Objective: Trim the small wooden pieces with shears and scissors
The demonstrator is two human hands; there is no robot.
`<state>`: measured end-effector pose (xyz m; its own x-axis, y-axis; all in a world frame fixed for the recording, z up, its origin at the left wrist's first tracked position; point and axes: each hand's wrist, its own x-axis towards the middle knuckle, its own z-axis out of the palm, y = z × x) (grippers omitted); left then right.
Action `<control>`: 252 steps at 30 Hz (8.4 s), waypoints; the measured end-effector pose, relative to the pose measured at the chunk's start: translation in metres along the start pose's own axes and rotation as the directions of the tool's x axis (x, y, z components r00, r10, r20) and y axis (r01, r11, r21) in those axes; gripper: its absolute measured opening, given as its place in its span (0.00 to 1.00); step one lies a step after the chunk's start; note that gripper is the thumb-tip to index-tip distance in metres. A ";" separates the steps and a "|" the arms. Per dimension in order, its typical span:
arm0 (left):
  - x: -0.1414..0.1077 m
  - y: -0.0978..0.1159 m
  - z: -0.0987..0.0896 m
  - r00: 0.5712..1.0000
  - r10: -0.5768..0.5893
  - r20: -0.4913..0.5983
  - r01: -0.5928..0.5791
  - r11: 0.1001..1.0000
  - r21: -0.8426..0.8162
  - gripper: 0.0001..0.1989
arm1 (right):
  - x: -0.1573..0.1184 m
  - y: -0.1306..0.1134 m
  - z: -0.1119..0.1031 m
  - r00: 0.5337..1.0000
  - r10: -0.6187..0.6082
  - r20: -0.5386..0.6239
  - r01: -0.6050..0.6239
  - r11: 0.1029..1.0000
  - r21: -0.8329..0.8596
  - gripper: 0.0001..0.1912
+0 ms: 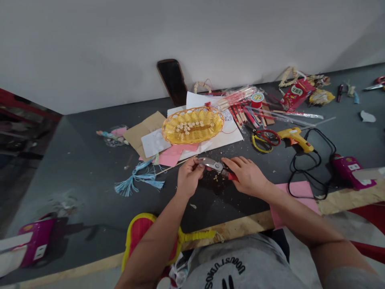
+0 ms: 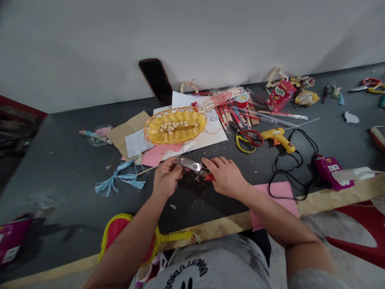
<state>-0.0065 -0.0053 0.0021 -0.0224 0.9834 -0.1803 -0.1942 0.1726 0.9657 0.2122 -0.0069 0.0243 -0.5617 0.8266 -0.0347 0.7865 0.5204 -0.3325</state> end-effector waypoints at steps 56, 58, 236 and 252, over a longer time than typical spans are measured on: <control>0.009 0.008 0.004 0.980 -0.116 -0.163 0.058 0.945 -0.321 0.18 | -0.006 0.040 -0.027 0.980 0.188 -0.058 -0.197 0.946 -0.258 0.14; 0.009 0.009 0.004 0.978 -0.109 -0.177 0.047 0.945 -0.325 0.19 | -0.007 0.039 -0.028 0.986 0.163 -0.028 -0.165 0.954 -0.249 0.14; -0.001 0.021 -0.004 0.890 -0.277 0.361 0.381 0.888 -0.258 0.21 | -0.002 0.001 -0.013 0.998 -0.041 0.052 0.041 0.999 -0.015 0.30; -0.001 0.007 0.009 0.998 -0.068 0.012 0.069 0.995 -0.075 0.15 | 0.000 -0.007 -0.007 0.995 0.094 0.041 -0.093 0.995 -0.039 0.25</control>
<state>0.0009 -0.0041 0.0106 0.0024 0.9699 -0.2433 -0.2682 0.2350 0.9342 0.2082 -0.0089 0.0338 -0.4951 0.8626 -0.1040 0.8445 0.4496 -0.2908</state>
